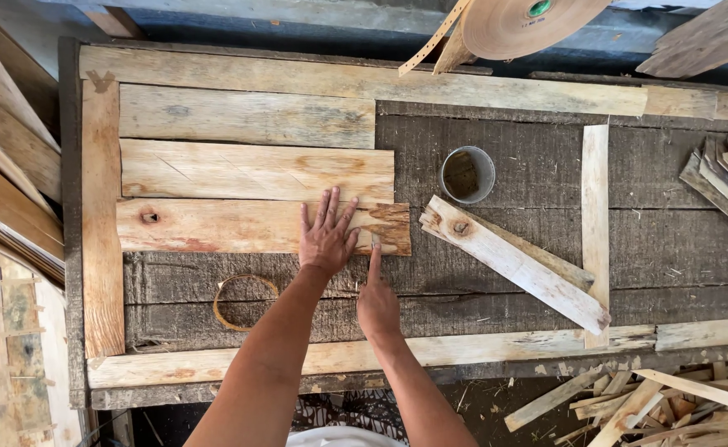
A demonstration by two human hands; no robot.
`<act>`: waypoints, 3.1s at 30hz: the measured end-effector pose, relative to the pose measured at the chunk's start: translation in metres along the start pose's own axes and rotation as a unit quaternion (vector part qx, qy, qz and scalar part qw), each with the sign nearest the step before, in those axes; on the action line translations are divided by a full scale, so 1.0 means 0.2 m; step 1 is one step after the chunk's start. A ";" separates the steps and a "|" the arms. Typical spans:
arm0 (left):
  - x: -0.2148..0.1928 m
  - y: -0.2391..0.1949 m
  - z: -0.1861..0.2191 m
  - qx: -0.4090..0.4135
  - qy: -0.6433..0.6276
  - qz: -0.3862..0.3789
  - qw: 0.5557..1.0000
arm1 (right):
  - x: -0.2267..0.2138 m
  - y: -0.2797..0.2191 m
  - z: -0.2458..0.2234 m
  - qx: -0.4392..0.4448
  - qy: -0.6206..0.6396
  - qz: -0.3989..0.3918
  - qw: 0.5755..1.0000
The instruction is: The person places thin wood veneer strips onto a board on the workbench, aligns them edge to edge, and uses a red utility knife to trim and score the strips to fit, pressing them flat with the free hand while cutting.
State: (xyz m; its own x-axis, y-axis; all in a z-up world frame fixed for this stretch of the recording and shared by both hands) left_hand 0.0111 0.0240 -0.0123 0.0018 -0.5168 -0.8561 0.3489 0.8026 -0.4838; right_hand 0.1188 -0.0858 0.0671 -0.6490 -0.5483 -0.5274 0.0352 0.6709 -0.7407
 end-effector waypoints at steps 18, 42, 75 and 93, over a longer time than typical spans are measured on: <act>-0.01 0.00 0.00 0.001 0.003 0.003 1.000 | 0.05 0.18 0.23 -0.046 0.003 0.076 0.996; 0.02 0.01 -0.01 0.001 -0.008 0.026 1.000 | -0.04 0.39 0.12 -0.106 -0.053 0.117 0.986; 0.02 0.02 -0.01 0.001 -0.002 0.013 1.000 | -0.07 0.36 0.08 -0.084 -0.043 0.100 0.991; -0.01 -0.01 0.00 -0.005 -0.006 0.015 1.000 | -0.11 0.24 0.01 -0.078 -0.049 0.062 0.994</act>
State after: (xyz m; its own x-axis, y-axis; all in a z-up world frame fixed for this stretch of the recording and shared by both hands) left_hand 0.0108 0.0233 -0.0104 0.0239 -0.4958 -0.8681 0.3393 0.8208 -0.4595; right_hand 0.1361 -0.0423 0.0413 -0.5700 -0.4973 -0.6541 -0.0127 0.8013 -0.5981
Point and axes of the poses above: each hand's wrist, its own y-axis towards the middle knuckle, its own x-axis out of the palm, z = x × y, the point moved 3 cm from there along y, towards the middle knuckle, and after that the axes turned 11 degrees about -z, right-handed, at the moved point
